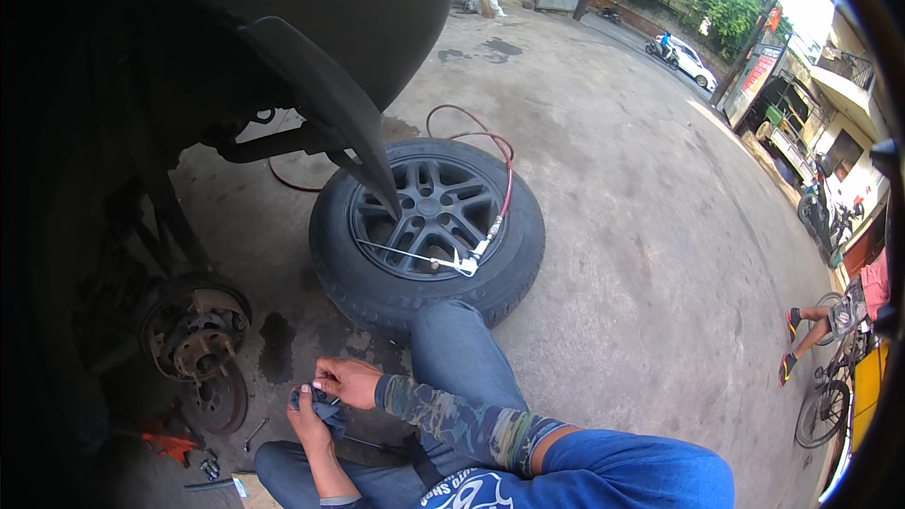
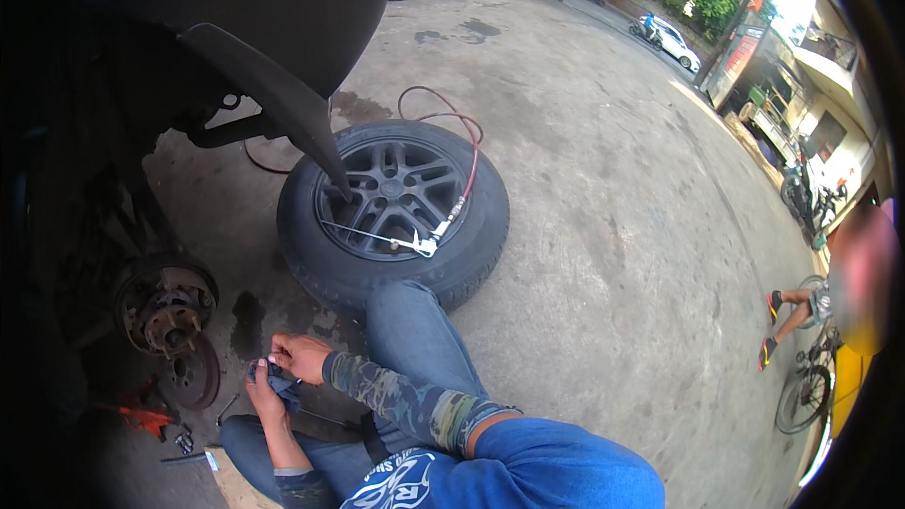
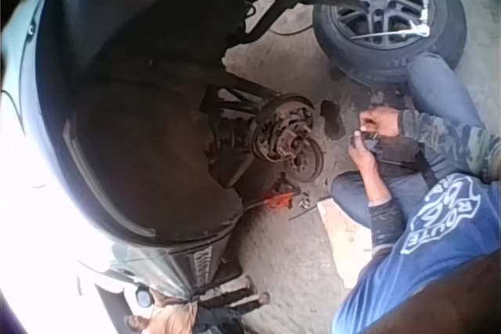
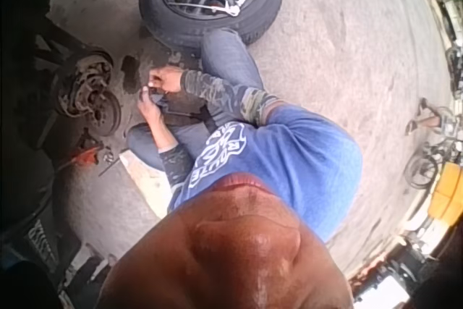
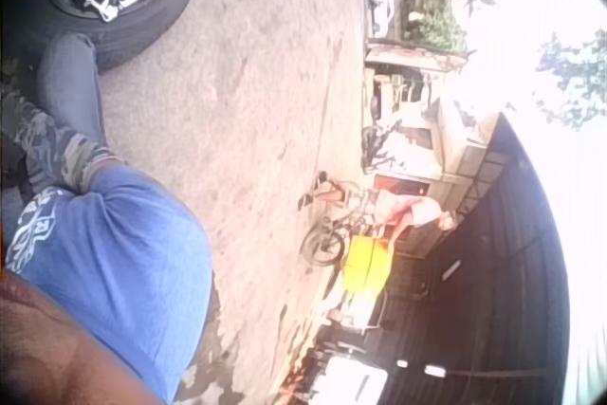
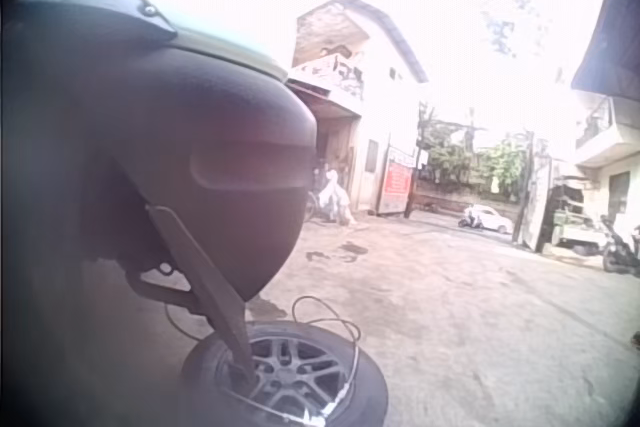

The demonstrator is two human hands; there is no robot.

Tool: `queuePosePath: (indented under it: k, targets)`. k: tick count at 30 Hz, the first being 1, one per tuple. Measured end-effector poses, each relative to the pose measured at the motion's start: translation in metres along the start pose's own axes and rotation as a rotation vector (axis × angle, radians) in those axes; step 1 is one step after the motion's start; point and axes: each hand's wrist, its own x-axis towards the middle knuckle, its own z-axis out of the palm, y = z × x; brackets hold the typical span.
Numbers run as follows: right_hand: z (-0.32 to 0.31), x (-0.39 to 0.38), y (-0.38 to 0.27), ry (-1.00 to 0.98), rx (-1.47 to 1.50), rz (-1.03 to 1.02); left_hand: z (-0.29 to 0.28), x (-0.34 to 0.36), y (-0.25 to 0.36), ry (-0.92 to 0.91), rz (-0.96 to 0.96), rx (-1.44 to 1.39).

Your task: The person sits on the ground and works on a car's wheel hub and brake assembly. They use a wrench to loosen and remove bolts, then remove the brake caliper and rotor. The person then stands and walks around the garage.

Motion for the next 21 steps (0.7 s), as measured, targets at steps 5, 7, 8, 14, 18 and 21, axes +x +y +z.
queuePosePath:
  k: [5, 7, 8, 14, 18, 21]
  targets:
    - [0.002, 0.009, -0.010, 0.004, -0.089, 0.066, -0.009, 0.008, 0.009, -0.019, 0.030, 0.025]
    - [0.001, 0.009, -0.010, -0.010, -0.035, 0.023, -0.007, 0.010, 0.008, 0.002, 0.031, 0.015]
    - [0.001, 0.009, -0.009, -0.018, -0.008, 0.003, -0.006, 0.010, 0.007, 0.014, 0.030, 0.001]
    - [-0.001, 0.011, -0.009, -0.058, -0.054, 0.062, -0.005, 0.009, 0.007, -0.033, 0.014, -0.017]
    - [-0.001, 0.009, -0.011, -0.007, -0.053, 0.050, -0.003, 0.009, 0.006, -0.005, 0.013, -0.017]
    - [0.001, 0.008, -0.009, 0.071, -0.019, 0.023, -0.001, 0.009, 0.004, 0.022, 0.008, -0.017]
